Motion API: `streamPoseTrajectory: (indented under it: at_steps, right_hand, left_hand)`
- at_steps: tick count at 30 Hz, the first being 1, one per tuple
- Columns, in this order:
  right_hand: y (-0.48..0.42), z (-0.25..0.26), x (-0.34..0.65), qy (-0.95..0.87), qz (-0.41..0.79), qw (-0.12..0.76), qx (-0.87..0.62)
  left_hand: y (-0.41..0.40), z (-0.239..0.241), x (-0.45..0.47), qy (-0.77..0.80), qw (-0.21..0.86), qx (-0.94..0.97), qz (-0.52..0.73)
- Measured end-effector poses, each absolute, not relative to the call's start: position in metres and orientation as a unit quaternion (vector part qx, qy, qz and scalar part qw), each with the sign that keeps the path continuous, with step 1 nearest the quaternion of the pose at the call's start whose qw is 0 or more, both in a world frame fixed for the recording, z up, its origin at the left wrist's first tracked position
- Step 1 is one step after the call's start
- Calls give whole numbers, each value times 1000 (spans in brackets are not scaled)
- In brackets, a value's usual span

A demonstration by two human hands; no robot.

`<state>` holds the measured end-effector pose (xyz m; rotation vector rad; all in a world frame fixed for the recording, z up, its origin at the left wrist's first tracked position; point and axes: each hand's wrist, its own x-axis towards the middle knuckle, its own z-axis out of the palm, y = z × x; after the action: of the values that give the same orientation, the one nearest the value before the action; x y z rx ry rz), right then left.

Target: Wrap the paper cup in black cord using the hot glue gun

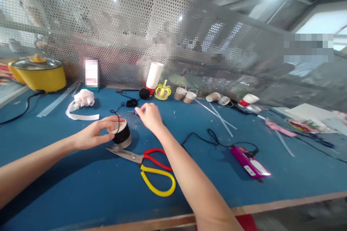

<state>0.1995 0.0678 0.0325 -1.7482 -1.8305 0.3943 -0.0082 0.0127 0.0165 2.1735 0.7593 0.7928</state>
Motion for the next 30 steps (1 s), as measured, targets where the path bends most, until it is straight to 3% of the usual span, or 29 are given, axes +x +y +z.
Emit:
streamPoseTrajectory:
  at_steps: [3, 7, 13, 19, 30]
  right_hand:
    - [48, 42, 178, -799, 222, 272, -489]
    - [31, 46, 160, -811, 290, 232, -452]
    - [23, 48, 171, -670, 445, 386, -451]
    - [15, 40, 182, -604, 452, 473, -455]
    - [11, 27, 186, -576, 467, 494, -454]
  left_hand:
    - [10, 18, -7, 303, 334, 840, 302]
    - [9, 20, -7, 311, 322, 843, 297]
    - [17, 13, -11, 321, 422, 785, 320]
    - [17, 13, -13, 278, 542, 712, 349]
    - [11, 22, -10, 231, 641, 637, 361]
